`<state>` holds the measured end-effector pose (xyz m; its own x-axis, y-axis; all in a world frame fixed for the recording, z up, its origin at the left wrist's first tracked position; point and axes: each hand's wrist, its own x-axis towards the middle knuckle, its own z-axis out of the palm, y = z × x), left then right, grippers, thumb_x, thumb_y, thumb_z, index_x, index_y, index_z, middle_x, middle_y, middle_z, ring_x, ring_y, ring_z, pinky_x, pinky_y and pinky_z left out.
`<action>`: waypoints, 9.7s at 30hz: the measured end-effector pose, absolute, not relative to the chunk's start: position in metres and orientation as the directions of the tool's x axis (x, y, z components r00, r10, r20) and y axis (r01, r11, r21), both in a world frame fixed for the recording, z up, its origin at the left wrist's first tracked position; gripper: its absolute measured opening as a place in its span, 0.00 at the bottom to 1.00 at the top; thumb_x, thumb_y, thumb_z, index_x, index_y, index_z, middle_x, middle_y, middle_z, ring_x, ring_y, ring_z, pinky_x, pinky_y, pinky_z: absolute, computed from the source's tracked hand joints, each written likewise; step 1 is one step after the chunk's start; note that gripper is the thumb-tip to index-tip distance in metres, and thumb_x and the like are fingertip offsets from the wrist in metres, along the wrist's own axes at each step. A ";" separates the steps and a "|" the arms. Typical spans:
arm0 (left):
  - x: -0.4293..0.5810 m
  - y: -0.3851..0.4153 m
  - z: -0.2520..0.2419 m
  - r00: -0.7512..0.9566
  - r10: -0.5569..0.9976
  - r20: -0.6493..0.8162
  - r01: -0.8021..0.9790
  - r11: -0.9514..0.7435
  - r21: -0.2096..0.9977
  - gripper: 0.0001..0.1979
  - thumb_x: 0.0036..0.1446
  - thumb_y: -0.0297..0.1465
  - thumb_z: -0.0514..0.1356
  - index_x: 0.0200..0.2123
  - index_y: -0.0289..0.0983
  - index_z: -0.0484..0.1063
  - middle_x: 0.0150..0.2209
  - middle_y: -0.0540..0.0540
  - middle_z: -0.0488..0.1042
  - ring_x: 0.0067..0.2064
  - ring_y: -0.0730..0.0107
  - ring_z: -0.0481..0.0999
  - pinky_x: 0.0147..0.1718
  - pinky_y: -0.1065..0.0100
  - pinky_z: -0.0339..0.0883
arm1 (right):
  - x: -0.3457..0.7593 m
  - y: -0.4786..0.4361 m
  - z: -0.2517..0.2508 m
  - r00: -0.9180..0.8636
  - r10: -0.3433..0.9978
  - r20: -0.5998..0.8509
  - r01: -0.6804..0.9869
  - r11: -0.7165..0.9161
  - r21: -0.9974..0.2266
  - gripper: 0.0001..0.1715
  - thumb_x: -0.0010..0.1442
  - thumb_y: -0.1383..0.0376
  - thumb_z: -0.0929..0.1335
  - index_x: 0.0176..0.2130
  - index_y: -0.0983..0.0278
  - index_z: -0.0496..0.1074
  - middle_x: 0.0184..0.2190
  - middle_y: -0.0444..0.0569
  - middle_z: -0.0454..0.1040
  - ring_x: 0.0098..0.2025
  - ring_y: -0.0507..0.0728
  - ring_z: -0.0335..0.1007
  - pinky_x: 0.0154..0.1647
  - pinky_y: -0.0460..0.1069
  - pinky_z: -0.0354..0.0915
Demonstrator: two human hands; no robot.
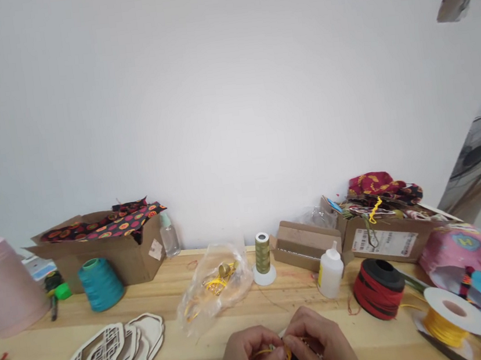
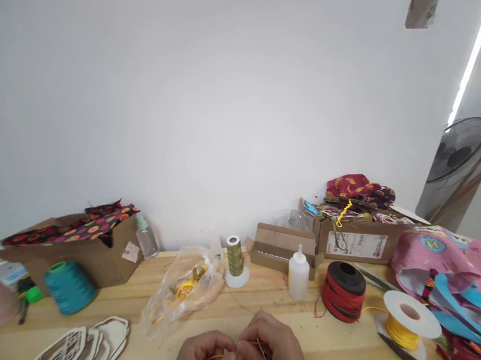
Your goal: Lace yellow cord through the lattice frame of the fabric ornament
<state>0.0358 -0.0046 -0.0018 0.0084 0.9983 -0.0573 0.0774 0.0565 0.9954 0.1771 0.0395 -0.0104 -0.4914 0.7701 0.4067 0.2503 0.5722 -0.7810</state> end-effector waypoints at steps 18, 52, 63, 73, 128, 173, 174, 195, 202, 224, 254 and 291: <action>0.041 0.001 -0.003 -0.094 0.984 -0.153 -0.077 0.146 0.986 0.10 0.31 0.33 0.65 0.15 0.31 0.69 0.13 0.53 0.67 0.17 0.79 0.61 0.17 0.76 0.53 | 0.178 0.037 -0.008 -0.423 0.803 0.420 0.208 0.537 -0.817 0.10 0.52 0.66 0.63 0.22 0.67 0.68 0.20 0.46 0.64 0.24 0.50 0.61 0.23 0.43 0.56; 0.032 -0.003 -0.002 0.064 0.990 -0.129 -0.203 0.140 0.969 0.09 0.40 0.32 0.63 0.23 0.31 0.75 0.22 0.46 0.77 0.25 0.71 0.71 0.25 0.74 0.62 | 0.178 0.035 -0.004 -0.344 0.884 0.316 0.117 0.374 -0.920 0.12 0.51 0.63 0.64 0.21 0.67 0.67 0.20 0.44 0.63 0.24 0.50 0.60 0.24 0.44 0.57; 0.031 -0.003 -0.004 0.010 0.987 -0.158 -0.140 0.158 0.977 0.09 0.35 0.32 0.65 0.21 0.33 0.72 0.18 0.50 0.74 0.21 0.74 0.69 0.22 0.74 0.60 | 0.176 0.030 0.000 -0.397 0.881 0.257 0.096 0.319 -0.943 0.10 0.50 0.64 0.65 0.22 0.67 0.69 0.21 0.45 0.64 0.24 0.50 0.60 0.23 0.43 0.57; 0.034 -0.002 -0.001 -0.040 0.967 -0.253 -0.208 0.240 0.948 0.11 0.28 0.32 0.66 0.17 0.32 0.71 0.13 0.52 0.69 0.16 0.79 0.60 0.17 0.75 0.51 | 0.177 0.033 -0.002 -0.376 0.900 0.223 0.053 0.261 -0.964 0.12 0.48 0.61 0.66 0.21 0.68 0.70 0.19 0.44 0.62 0.22 0.49 0.58 0.21 0.43 0.56; 0.025 -0.006 0.006 0.134 0.980 -0.150 0.275 0.108 0.955 0.10 0.45 0.31 0.56 0.23 0.32 0.75 0.25 0.44 0.77 0.30 0.62 0.72 0.28 0.69 0.62 | 0.187 0.046 -0.009 -0.385 0.907 0.168 0.318 0.302 -0.899 0.19 0.53 0.57 0.60 0.20 0.68 0.66 0.17 0.44 0.63 0.21 0.49 0.56 0.19 0.43 0.53; 0.000 0.007 0.013 -0.238 0.945 -0.224 -0.055 0.217 0.975 0.14 0.39 0.37 0.61 0.25 0.31 0.68 0.12 0.60 0.53 0.14 0.85 0.48 0.13 0.79 0.38 | 0.191 0.058 -0.016 -0.288 0.937 0.198 0.300 0.284 -0.911 0.17 0.51 0.56 0.62 0.23 0.67 0.69 0.20 0.45 0.68 0.25 0.52 0.61 0.24 0.45 0.56; 0.000 0.007 0.011 -0.243 0.947 -0.212 -0.061 0.203 0.977 0.13 0.39 0.37 0.61 0.25 0.31 0.69 0.12 0.61 0.52 0.14 0.85 0.47 0.13 0.79 0.37 | 0.191 0.058 -0.014 -0.286 0.940 0.184 0.275 0.265 -0.924 0.18 0.50 0.56 0.63 0.21 0.67 0.68 0.19 0.44 0.66 0.23 0.51 0.59 0.22 0.44 0.55; -0.004 0.006 0.008 0.176 0.927 -0.330 -0.761 0.341 0.552 0.05 0.49 0.23 0.55 0.30 0.32 0.70 0.41 0.37 0.72 0.49 0.53 0.63 0.47 0.53 0.58 | 0.200 0.065 -0.003 -0.589 0.808 -0.014 -0.425 -0.324 -0.845 0.17 0.50 0.56 0.64 0.22 0.67 0.63 0.14 0.36 0.46 0.16 0.45 0.33 0.15 0.42 0.35; -0.002 0.007 0.003 0.219 0.914 -0.342 -0.782 0.374 0.499 0.05 0.49 0.24 0.56 0.32 0.34 0.69 0.43 0.39 0.71 0.50 0.52 0.62 0.46 0.51 0.59 | 0.198 0.064 -0.003 -0.495 0.867 0.053 -0.237 -0.077 -0.968 0.17 0.47 0.55 0.66 0.29 0.67 0.69 0.16 0.38 0.56 0.17 0.45 0.46 0.18 0.40 0.46; 0.001 0.010 -0.015 -0.121 0.978 -0.168 -0.449 0.097 0.888 0.03 0.45 0.22 0.59 0.27 0.33 0.68 0.28 0.45 0.73 0.31 0.71 0.74 0.33 0.68 0.68 | 0.209 0.066 -0.011 -0.597 0.801 -0.036 0.140 0.061 -0.988 0.17 0.37 0.58 0.71 0.22 0.71 0.73 0.16 0.41 0.68 0.17 0.45 0.58 0.20 0.42 0.54; 0.018 0.007 -0.001 0.169 0.979 0.116 -0.142 -0.092 0.986 0.06 0.42 0.32 0.61 0.22 0.34 0.71 0.29 0.46 0.72 0.37 0.65 0.68 0.39 0.69 0.58 | 0.209 0.057 -0.016 -0.665 0.742 -0.079 -0.018 -0.122 -0.992 0.21 0.42 0.54 0.68 0.20 0.72 0.68 0.13 0.42 0.66 0.14 0.45 0.57 0.14 0.40 0.50; 0.025 -0.014 0.001 0.703 0.589 -0.399 -0.492 0.808 0.325 0.04 0.46 0.23 0.55 0.24 0.27 0.68 0.16 0.48 0.72 0.20 0.79 0.71 0.27 0.77 0.65 | 0.206 0.047 -0.011 -0.706 0.695 -0.133 -0.019 -0.206 -0.978 0.16 0.39 0.60 0.71 0.17 0.72 0.68 0.12 0.42 0.67 0.13 0.44 0.57 0.13 0.40 0.52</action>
